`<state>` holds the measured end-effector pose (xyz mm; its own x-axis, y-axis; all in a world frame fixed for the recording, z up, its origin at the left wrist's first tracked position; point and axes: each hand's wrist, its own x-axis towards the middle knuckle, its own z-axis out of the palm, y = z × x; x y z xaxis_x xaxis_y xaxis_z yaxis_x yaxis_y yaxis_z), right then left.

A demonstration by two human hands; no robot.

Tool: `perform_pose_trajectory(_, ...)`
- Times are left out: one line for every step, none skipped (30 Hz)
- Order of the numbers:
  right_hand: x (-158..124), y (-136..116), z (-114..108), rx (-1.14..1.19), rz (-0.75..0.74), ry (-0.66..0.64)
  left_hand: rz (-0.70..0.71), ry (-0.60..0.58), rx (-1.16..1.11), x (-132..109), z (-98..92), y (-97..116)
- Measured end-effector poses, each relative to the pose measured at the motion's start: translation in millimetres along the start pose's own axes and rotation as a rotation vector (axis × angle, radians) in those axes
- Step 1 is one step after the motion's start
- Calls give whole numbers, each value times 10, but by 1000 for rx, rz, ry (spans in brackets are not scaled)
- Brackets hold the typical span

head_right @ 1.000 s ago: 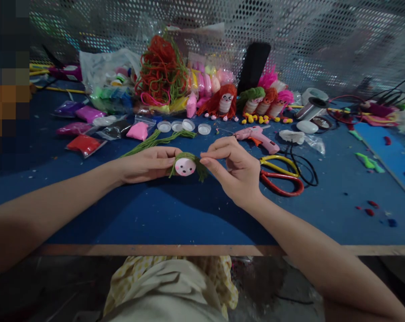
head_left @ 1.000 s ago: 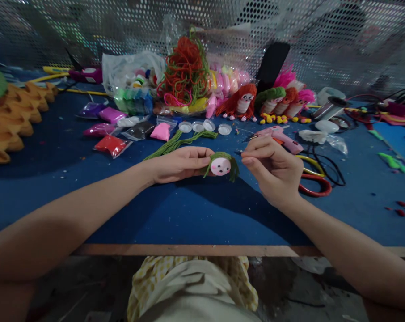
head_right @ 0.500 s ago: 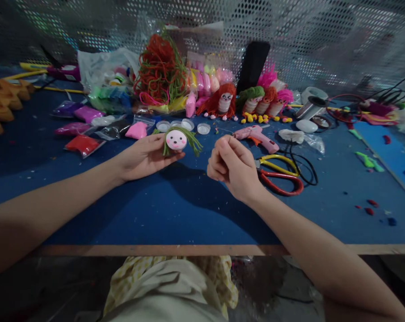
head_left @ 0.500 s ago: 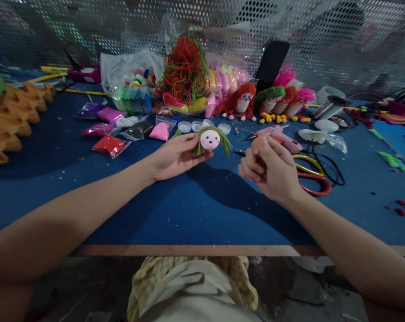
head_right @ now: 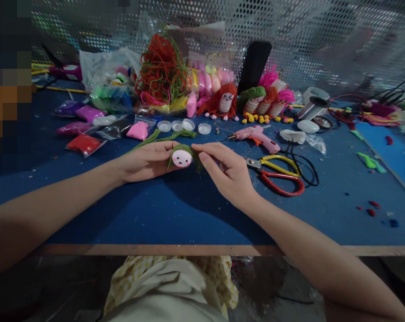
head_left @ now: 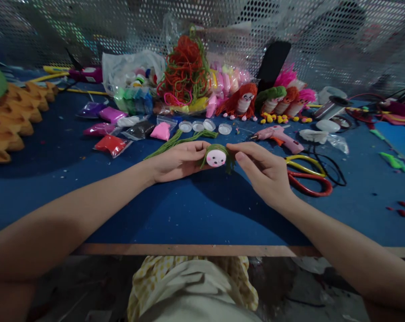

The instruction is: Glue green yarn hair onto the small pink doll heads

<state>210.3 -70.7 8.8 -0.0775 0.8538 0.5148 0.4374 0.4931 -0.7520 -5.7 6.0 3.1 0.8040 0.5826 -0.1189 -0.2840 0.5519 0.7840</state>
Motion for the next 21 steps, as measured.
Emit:
perform_pose_trajectory(-4,-6,6,-21,-29,16,5,1,7,-1,2,-3)
perform_pose_trajectory(-8,-5,10,-32,-49,30,6,5,14,-2,5,-5)
perform_pose_trajectory(-11,0,12,-38,-61,39,7,12,20,-3,6,-7)
perform_pose_trajectory(-13,9,13,-40,-66,45,5,19,24,-4,7,-9)
perform_pose_trajectory(-15,18,14,-40,-71,46,4,27,26,-4,6,-11)
perform_pose_trajectory(-16,28,14,-37,-78,42,3,32,26,-4,5,-12)
perform_pose_trajectory(-16,36,15,-32,-87,37,4,36,26,-4,4,-13)
perform_pose_trajectory(-16,42,16,-27,-96,34,5,39,26,-5,3,-13)
perform_pose_trajectory(-16,46,18,-22,-105,33,8,43,25,-6,2,-12)
perform_pose_trajectory(-16,48,19,-18,-112,36,8,48,24,-7,3,-11)
perform_pose_trajectory(-15,49,20,-17,-115,38,8,53,22,-8,5,-9)
perform_pose_trajectory(-13,47,20,-16,-114,40,8,56,20,-9,7,-7)
perform_pose_trajectory(-11,45,18,-14,-108,39,8,60,21,-11,9,-4)
perform_pose_trajectory(-7,43,14,-11,-97,35,9,63,24,-12,11,-3)
perform_pose_trajectory(-3,41,10,-7,-80,32,10,63,27,-12,12,-2)
perform_pose_trajectory(3,40,5,-1,-65,32,13,63,28,-12,12,-2)
perform_pose_trajectory(9,39,1,7,-53,41,16,59,27,-11,12,-2)
perform_pose_trajectory(15,40,-2,18,-39,56,18,54,24,-10,13,-4)
perform_pose_trajectory(20,41,-3,30,-17,78,19,46,22,-9,14,-5)
perform_pose_trajectory(23,44,-2,46,17,99,18,37,22,-9,16,-7)
perform_pose_trajectory(25,47,3,68,60,114,17,30,26,-9,18,-9)
